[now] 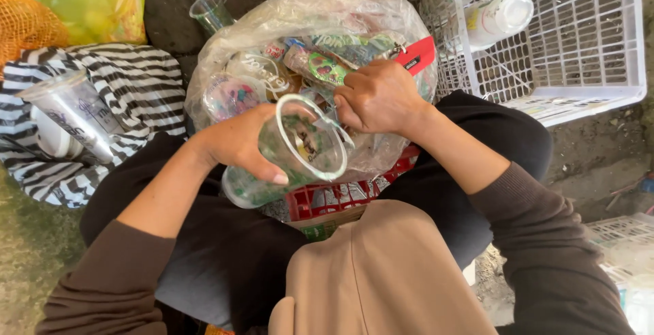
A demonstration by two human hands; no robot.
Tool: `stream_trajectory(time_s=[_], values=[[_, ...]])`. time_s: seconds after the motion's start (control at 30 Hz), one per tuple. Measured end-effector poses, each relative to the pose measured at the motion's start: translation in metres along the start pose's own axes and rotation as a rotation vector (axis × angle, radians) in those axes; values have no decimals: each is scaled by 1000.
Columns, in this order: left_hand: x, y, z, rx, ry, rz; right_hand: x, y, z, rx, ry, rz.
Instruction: The person sits on the ground and uses a red utility knife to scrape printed labels and residue off used plastic cups, rotating each cup to work around its surface. Scraped cups are set aside and further cups are taken from a large plastic bag of collected cups.
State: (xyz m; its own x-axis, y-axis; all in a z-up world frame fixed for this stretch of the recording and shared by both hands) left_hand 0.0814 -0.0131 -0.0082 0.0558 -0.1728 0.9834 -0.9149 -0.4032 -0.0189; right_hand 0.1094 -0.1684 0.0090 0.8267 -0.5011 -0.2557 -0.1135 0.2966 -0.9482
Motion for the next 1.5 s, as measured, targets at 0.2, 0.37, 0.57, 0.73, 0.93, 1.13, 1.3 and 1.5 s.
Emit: stream_trajectory(time_s=[0.2,0.37,0.57,0.73,0.93,1.13,1.3,1.5], values=[[-1,-3,4,-37,10,-185,2,-3,0,37,-31,3],[-12,13,5,-182,-114,-470,-2,-8,-2,56,-93,9],[-22,36,14,-342,-54,-545,-9,-7,4,116,-144,-57],[-20,43,15,-347,-83,-687,-7,-16,0,154,-211,-51],[-25,73,19,-501,-93,-984,-12,-33,-1,244,-287,-131],[-32,89,26,-586,-92,-1031,-25,-45,-2,319,-382,-149],[-19,96,30,-667,-33,-1023,-31,-64,-7,429,-466,-201],[-31,55,35,-396,-109,-428,4,-41,-22,312,-272,-109]])
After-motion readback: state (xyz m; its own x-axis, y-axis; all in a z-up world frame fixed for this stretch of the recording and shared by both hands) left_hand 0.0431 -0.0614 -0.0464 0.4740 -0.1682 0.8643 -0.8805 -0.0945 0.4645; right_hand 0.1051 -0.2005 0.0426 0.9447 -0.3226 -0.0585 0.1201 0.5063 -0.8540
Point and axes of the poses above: each hand's wrist, its own z-axis towards the middle knuckle, its own y-axis out of the palm, x = y × z, the point moved 8 cm from there along z, towards the middle knuckle, and after that the axes turned 7 degrees about -x, right-handed, at the moved point
